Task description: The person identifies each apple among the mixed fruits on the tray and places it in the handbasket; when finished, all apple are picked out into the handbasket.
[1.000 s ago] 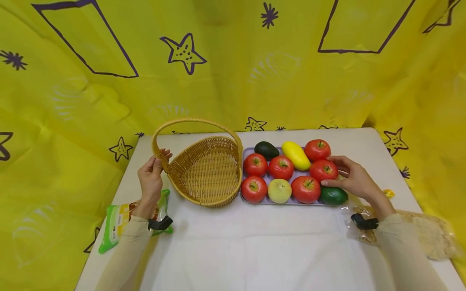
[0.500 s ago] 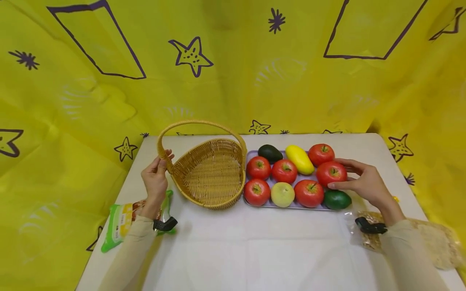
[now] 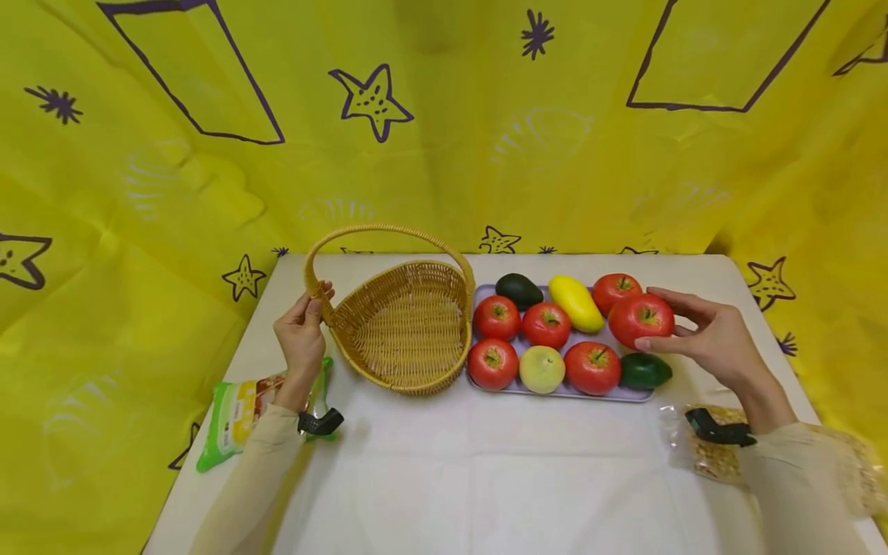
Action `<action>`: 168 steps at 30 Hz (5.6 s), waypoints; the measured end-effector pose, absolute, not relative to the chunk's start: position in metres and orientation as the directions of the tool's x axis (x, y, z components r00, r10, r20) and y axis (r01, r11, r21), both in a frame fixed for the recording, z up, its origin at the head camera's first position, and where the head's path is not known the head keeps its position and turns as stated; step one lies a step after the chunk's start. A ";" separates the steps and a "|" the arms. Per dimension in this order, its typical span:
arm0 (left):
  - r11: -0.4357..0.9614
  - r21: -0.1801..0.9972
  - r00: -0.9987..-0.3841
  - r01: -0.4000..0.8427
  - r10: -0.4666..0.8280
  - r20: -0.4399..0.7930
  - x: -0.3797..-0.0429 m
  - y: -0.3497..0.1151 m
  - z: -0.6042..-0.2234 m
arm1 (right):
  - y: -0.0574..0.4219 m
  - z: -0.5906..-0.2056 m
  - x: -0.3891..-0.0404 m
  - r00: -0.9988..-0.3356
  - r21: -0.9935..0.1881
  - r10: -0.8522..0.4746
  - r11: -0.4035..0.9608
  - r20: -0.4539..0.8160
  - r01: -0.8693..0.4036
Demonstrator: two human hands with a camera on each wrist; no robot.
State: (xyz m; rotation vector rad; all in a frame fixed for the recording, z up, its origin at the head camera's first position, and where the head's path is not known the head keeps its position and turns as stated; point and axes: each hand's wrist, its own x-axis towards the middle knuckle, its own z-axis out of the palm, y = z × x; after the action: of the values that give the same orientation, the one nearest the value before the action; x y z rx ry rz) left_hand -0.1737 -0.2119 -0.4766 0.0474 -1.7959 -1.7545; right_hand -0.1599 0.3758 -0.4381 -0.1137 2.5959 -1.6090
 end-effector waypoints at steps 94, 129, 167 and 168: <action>0.427 0.796 -0.664 0.429 -0.448 0.599 -0.163 -0.194 -0.451 | 0.018 -0.432 -0.267 -0.864 -0.958 -0.503 0.248 0.000 -0.144; 0.424 0.762 -0.648 0.489 -0.408 0.643 -0.180 -0.213 -0.484 | -0.004 -0.464 -0.281 -0.868 -0.955 -0.460 0.293 -0.186 0.049; 0.446 0.756 -0.626 0.480 -0.430 0.651 -0.162 -0.193 -0.456 | 0.017 -0.423 -0.250 -0.715 -0.788 -0.686 0.511 -0.134 -0.343; 0.446 0.757 -0.626 0.478 -0.431 0.650 -0.162 -0.193 -0.456 | 0.020 -0.418 -0.246 -0.703 -0.773 -0.702 0.508 -0.117 -0.379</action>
State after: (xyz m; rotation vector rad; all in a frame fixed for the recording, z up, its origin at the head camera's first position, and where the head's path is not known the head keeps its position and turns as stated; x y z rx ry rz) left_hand -0.1623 -0.1927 -0.4560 -0.0402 -1.8251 -1.3118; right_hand -0.2458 0.0202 -0.4175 -0.8913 2.3364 -1.0482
